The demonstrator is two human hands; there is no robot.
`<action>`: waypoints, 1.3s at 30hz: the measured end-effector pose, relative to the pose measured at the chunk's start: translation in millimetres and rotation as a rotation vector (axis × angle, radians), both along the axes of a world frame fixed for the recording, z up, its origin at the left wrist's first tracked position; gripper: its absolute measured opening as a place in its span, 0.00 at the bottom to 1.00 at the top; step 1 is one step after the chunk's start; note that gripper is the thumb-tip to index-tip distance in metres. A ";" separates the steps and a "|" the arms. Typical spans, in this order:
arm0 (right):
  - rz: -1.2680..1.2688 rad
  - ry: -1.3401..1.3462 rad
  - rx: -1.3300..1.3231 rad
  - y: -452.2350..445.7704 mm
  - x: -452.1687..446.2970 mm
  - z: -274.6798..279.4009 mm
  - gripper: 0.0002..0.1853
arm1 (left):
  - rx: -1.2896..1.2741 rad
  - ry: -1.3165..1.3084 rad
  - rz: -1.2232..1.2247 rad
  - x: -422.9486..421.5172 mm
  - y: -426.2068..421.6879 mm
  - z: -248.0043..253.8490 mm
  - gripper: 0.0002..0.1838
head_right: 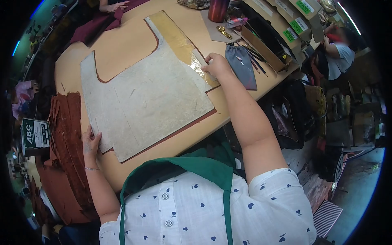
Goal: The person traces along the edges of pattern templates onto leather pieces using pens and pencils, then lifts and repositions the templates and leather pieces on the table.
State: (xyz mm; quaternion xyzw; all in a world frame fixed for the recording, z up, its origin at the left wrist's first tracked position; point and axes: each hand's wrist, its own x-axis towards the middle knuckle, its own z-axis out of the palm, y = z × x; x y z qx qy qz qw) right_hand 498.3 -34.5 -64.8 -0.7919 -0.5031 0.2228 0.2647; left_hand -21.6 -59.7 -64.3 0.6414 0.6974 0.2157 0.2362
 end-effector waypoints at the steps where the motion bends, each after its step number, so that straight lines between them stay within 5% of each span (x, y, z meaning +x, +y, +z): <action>1: -0.009 0.011 -0.028 -1.3 -2.0 2.9 0.18 | -0.007 0.009 0.004 1.4 -0.3 1.4 0.35; 24: 0.089 0.018 0.109 -19.6 2.1 2.6 0.18 | 0.068 0.175 -0.068 -0.5 -0.9 -1.9 0.38; 25: 0.088 0.218 0.152 -22.4 8.0 4.1 0.18 | 0.133 0.145 -0.075 -1.2 -2.8 -4.1 0.38; 29: -0.165 0.082 0.509 -42.0 69.9 6.8 0.11 | 0.290 0.109 -0.032 19.3 -23.0 6.9 0.34; 34: -0.292 -0.161 0.157 -69.1 151.9 7.7 0.08 | 0.470 0.127 -0.101 10.3 -22.1 -17.7 0.26; 39: -0.116 -0.397 -0.116 -57.6 144.9 19.5 0.09 | 0.458 0.159 -0.113 13.7 -24.1 -13.9 0.23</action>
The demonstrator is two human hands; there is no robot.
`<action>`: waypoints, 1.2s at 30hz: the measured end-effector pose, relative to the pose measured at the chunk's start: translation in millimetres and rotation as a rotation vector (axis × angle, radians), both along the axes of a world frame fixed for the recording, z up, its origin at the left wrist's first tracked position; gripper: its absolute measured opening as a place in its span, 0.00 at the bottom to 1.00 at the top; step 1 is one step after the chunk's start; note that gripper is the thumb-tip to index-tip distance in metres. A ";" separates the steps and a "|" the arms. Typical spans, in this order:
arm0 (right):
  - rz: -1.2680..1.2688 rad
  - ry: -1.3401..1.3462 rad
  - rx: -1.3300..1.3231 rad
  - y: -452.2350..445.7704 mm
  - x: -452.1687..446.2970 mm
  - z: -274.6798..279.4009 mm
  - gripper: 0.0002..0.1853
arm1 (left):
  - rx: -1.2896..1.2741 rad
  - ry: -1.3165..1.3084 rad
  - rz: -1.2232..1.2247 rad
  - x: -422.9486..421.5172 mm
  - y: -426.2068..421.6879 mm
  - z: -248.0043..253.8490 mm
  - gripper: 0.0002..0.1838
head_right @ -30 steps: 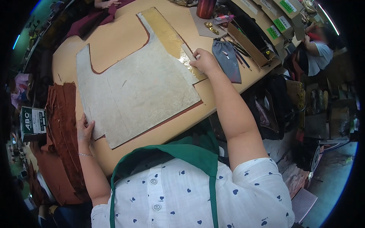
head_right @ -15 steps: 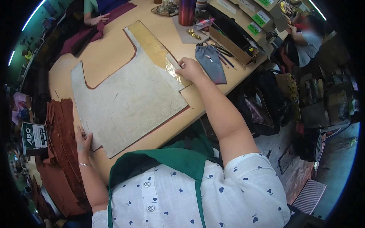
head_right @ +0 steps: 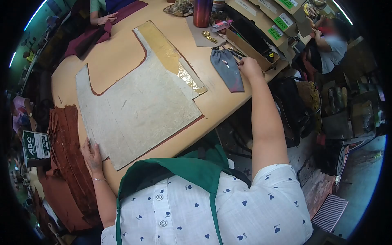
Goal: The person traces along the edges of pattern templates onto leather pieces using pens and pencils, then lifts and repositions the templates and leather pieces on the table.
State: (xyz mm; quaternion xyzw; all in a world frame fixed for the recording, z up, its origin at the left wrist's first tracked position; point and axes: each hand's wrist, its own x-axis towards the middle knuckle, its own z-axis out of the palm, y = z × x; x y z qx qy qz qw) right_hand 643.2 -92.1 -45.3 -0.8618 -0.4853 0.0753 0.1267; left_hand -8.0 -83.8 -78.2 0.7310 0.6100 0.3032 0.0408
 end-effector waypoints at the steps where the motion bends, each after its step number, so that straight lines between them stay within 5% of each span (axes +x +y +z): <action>1: 0.015 -0.026 -0.014 3.3 -0.6 0.5 0.10 | 0.005 0.016 0.003 1.6 -1.3 1.1 0.23; 6: 0.128 -0.006 -0.028 5.1 -2.4 12.5 0.10 | 0.023 -0.094 0.025 3.5 -5.2 2.0 0.22; 9: -0.119 1.039 0.474 -16.5 -28.9 44.3 0.09 | 0.084 -0.075 0.024 7.2 -8.5 7.8 0.20; 12: -0.017 1.568 0.733 -29.5 -67.7 52.4 0.05 | 0.135 0.042 -0.100 27.9 -11.8 19.8 0.18; 15: 0.034 1.709 0.723 -37.0 -128.2 42.8 0.04 | 0.065 0.013 -0.268 72.0 -21.4 35.9 0.17; 21: 0.494 1.390 0.207 -88.4 -291.3 6.0 0.06 | -0.170 0.221 -0.283 106.4 -31.0 23.4 0.24; 24: 0.550 1.507 0.169 -97.0 -332.4 -12.1 0.06 | -0.177 0.232 -0.243 105.7 -35.0 14.4 0.25; 27: 0.707 1.266 0.225 -94.2 -352.9 -19.2 0.06 | -0.206 0.206 -0.228 104.3 -35.2 14.6 0.26; 36: 0.781 1.162 0.245 -82.9 -391.6 -17.1 0.08 | -0.230 0.172 -0.230 103.8 -32.0 18.2 0.33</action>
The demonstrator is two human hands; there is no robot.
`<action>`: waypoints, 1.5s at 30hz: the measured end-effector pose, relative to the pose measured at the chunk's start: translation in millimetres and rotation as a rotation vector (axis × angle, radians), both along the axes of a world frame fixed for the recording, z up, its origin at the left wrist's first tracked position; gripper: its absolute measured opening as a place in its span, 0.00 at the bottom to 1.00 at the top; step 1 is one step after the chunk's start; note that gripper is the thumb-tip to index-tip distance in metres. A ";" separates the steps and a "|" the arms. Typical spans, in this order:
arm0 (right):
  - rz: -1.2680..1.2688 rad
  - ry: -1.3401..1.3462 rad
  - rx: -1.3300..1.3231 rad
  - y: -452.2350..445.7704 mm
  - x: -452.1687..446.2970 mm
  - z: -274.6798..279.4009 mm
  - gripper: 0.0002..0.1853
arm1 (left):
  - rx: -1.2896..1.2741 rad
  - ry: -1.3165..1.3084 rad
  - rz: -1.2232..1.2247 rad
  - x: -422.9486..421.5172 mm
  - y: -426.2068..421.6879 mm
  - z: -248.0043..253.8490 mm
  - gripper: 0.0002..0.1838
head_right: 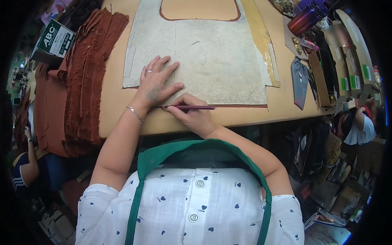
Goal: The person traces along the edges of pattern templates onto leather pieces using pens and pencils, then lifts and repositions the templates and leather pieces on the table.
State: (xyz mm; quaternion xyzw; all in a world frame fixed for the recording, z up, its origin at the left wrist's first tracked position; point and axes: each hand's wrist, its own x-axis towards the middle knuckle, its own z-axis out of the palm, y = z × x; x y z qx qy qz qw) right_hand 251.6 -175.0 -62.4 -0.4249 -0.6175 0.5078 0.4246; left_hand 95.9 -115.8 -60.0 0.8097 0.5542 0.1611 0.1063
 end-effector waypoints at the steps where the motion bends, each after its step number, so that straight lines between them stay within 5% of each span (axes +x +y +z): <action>1: 0.008 -0.005 0.000 0.2 -4.0 -0.2 0.08 | 0.002 -0.030 -0.044 -6.0 3.5 -3.2 0.33; 5: 0.027 0.003 0.074 5.2 -16.8 -5.0 0.08 | -0.079 -0.047 -0.235 -29.6 15.5 -2.6 0.35; 11: 0.028 -0.005 0.108 6.6 -1.2 -1.5 0.06 | -0.035 0.247 -0.132 -21.0 3.7 7.3 0.41; 19: -0.175 0.001 -0.161 5.8 102.2 11.2 0.05 | -0.114 0.258 -0.115 -17.1 4.2 13.0 0.44; 30: -0.499 -0.200 -0.040 -7.8 234.9 22.2 0.05 | -0.106 0.294 -0.126 -11.9 5.2 16.5 0.45; 32: -0.550 -0.061 0.015 -12.8 241.4 27.2 0.05 | -0.106 0.299 -0.118 -10.2 5.0 17.3 0.45; 37: -0.562 0.055 0.026 -10.3 196.8 19.7 0.06 | -0.109 0.290 -0.124 -10.4 5.3 16.6 0.44; 45: -0.016 0.072 -0.133 1.8 29.0 6.4 0.08 | -0.035 0.238 -0.121 -17.9 4.4 7.9 0.41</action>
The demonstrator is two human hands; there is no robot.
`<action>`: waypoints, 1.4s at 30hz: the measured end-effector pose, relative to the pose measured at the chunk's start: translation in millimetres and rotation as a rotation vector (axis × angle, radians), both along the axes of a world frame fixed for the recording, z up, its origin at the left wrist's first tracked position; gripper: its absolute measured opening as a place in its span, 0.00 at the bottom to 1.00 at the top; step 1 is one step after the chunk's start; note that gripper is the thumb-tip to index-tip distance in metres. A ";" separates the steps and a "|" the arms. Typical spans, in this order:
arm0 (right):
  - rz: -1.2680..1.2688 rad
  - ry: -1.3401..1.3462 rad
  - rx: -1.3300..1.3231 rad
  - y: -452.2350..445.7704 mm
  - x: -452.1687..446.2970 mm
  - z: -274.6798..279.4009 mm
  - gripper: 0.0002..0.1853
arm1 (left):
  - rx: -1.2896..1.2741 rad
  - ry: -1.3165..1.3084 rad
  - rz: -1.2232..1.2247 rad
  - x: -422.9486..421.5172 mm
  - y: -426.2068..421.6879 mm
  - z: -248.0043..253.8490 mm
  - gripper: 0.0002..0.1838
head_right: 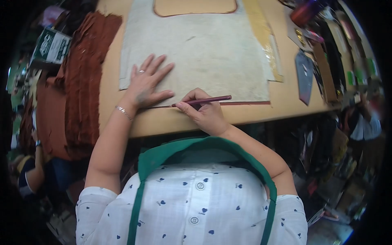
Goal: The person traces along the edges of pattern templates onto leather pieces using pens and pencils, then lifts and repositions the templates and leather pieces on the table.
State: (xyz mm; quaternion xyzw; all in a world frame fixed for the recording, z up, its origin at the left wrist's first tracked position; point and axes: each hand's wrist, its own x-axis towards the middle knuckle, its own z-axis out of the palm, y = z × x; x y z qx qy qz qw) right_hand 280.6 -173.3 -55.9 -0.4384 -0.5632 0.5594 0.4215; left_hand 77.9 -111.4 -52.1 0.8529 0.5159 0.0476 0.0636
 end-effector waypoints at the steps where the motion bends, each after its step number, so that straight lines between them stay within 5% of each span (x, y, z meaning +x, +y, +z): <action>1: 0.017 0.017 -0.009 1.4 -12.0 0.6 0.09 | 0.006 -0.004 0.005 -1.1 -0.1 -0.7 0.40; 16: 0.066 0.037 0.254 8.1 -48.9 -21.6 0.09 | -0.013 -0.023 0.004 -2.8 1.0 -2.5 0.41; 24: -0.125 -0.204 -0.022 11.0 115.9 3.3 0.08 | -0.054 0.025 -0.005 4.9 0.3 6.9 0.42; 31: -0.443 -0.178 0.084 0.9 228.6 19.2 0.07 | -0.091 0.036 -0.010 7.2 1.1 6.6 0.44; 37: -0.431 -0.105 0.055 -7.2 211.4 13.3 0.07 | -0.144 0.018 -0.079 23.5 8.3 21.0 0.36; 42: -0.386 -0.164 0.039 -8.2 197.3 -0.1 0.08 | 0.014 -0.103 -0.475 128.1 -3.1 16.4 0.21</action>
